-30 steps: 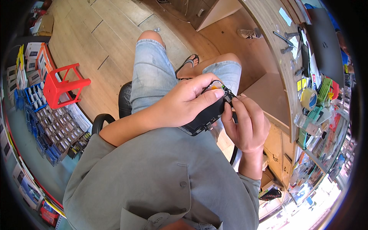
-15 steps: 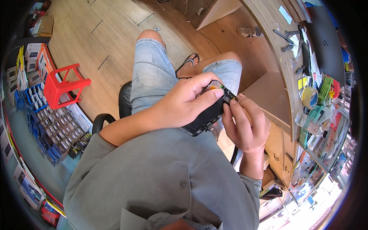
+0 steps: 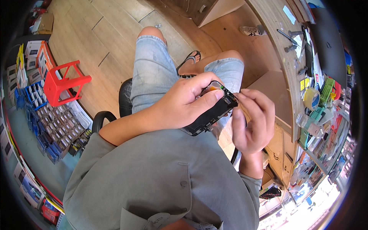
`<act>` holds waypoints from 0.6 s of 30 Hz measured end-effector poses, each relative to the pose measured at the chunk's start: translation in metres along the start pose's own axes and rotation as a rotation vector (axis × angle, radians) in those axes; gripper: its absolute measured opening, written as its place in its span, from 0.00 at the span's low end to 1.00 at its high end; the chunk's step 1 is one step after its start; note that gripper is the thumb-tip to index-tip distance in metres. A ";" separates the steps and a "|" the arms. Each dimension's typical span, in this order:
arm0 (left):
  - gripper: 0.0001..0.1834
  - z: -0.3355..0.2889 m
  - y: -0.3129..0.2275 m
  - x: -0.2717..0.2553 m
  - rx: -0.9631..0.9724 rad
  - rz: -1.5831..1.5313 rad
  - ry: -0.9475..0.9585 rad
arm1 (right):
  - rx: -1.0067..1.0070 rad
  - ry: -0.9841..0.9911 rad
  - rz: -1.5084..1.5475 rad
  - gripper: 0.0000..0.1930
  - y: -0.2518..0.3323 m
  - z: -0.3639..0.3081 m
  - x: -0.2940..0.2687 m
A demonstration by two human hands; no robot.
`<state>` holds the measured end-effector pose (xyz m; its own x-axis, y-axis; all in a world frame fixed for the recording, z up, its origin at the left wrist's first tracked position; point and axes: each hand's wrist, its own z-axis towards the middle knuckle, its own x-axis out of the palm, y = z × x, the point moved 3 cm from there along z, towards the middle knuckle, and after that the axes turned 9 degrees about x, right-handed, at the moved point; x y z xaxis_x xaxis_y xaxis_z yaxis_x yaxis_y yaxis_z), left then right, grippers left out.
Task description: The person opens a smartphone, removes the back cover, and uses a screwdriver to unscrew and remove internal components. They then reassemble the phone by screwing parts back in place and closing the device.
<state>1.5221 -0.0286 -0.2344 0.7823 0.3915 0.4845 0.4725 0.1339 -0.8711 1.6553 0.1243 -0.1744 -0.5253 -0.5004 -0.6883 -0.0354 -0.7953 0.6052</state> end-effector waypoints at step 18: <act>0.12 -0.011 -0.003 -0.003 0.054 0.277 0.081 | 0.623 0.418 0.677 0.04 -0.021 0.023 0.002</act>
<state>1.5227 -0.0404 -0.2325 0.9096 0.3458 0.2303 0.2156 0.0810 -0.9731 1.6356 0.1479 -0.1792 -0.2635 -0.9551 -0.1357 -0.3410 -0.0394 0.9392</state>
